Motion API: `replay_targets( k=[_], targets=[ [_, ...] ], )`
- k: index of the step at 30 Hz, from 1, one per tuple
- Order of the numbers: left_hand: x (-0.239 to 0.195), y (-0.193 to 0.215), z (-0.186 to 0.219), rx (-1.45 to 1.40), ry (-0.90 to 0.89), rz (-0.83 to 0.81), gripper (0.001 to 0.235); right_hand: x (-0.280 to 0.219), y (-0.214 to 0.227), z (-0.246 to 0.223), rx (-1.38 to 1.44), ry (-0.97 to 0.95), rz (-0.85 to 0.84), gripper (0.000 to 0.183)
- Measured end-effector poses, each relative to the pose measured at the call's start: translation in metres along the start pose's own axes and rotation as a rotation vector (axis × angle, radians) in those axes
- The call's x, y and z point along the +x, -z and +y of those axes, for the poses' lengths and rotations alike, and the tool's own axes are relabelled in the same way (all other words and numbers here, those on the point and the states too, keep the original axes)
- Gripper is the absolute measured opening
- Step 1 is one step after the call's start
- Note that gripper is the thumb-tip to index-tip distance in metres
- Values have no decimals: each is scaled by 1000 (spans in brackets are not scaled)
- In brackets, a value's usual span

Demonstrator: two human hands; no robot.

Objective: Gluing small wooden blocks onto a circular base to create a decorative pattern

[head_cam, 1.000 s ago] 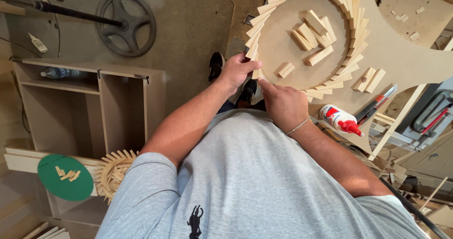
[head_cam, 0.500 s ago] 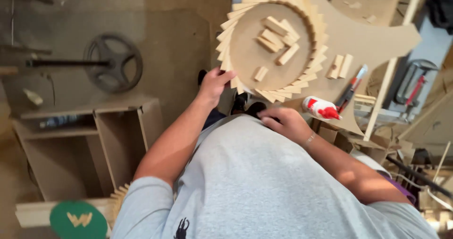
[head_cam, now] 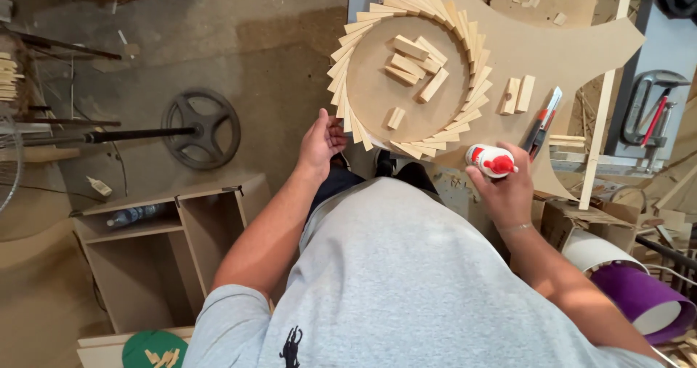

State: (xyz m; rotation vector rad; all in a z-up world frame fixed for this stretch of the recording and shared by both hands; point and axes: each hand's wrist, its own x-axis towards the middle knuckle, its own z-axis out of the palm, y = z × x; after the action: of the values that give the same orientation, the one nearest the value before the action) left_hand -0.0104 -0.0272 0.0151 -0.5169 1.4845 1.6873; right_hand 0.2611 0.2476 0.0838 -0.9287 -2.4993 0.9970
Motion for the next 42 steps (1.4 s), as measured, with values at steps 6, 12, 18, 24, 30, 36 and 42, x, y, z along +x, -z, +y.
replay_targets(
  k=[6, 12, 18, 24, 30, 36, 42],
  targets=[
    [13, -1, -10, -18, 0, 33, 55, 32, 18, -12, 165, -57, 160, 57],
    [-17, -15, 11, 57, -20, 151, 55, 98, 83, -53, 126, -81, 62, 46],
    [-34, 1, 14, 81, -13, 233, 51, 98, 104, -156, -356, -545, -1005, 51],
    [-19, 43, -5, 87, 6, 276, 42, 82, 146, -152, -99, -682, -901, 73],
    [-14, 79, 2, 258, 90, 305, 29, 24, 171, -51, 49, -39, -109, 55],
    [16, 139, 0, 537, 172, 265, 28, -17, 102, -62, 1332, -420, 344, 68],
    [112, 260, -31, 1228, -37, 182, 35, -49, -36, -126, 1045, -329, 418, 48]
  ],
)
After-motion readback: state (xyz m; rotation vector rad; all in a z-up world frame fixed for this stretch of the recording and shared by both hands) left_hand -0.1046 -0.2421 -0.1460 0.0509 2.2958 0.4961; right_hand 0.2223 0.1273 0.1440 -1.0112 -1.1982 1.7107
